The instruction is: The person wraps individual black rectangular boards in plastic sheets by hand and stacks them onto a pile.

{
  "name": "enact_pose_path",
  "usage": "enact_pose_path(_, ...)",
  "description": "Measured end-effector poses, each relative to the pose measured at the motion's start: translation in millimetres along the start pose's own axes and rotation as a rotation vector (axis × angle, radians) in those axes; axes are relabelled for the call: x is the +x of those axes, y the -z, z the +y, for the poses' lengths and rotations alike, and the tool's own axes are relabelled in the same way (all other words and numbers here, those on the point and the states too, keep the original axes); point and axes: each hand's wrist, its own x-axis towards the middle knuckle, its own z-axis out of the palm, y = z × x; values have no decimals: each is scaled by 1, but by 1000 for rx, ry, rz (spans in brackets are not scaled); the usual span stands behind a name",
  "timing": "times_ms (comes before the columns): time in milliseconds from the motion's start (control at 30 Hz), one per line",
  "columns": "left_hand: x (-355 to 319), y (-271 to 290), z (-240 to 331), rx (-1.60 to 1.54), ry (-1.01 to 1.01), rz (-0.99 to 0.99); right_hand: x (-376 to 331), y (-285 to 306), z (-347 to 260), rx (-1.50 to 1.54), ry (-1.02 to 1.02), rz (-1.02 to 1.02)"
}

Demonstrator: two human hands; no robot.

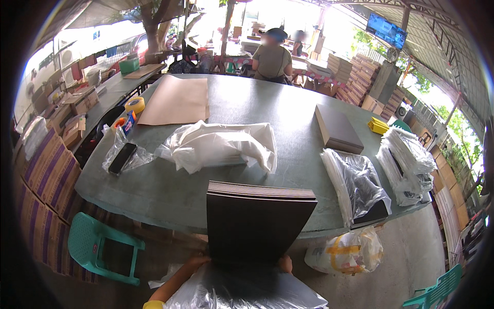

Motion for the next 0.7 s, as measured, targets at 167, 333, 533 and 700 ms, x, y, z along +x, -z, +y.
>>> enact_pose_path(167, 19, -3, -20, -51, -148, 13, -2, 3, -12, -71, -39, 94)
enact_pose_path(333, 35, 26, -52, 696, -360, -25, -16, 20, -30, -115, 20, -31)
enact_pose_path(533, -53, 59, 29, 1311, -455, -62, -49, 104, 8, -453, 453, -316)
enact_pose_path(700, -117, 5, 100, 1173, -841, 66, -152, 209, -69, 676, 545, -905)
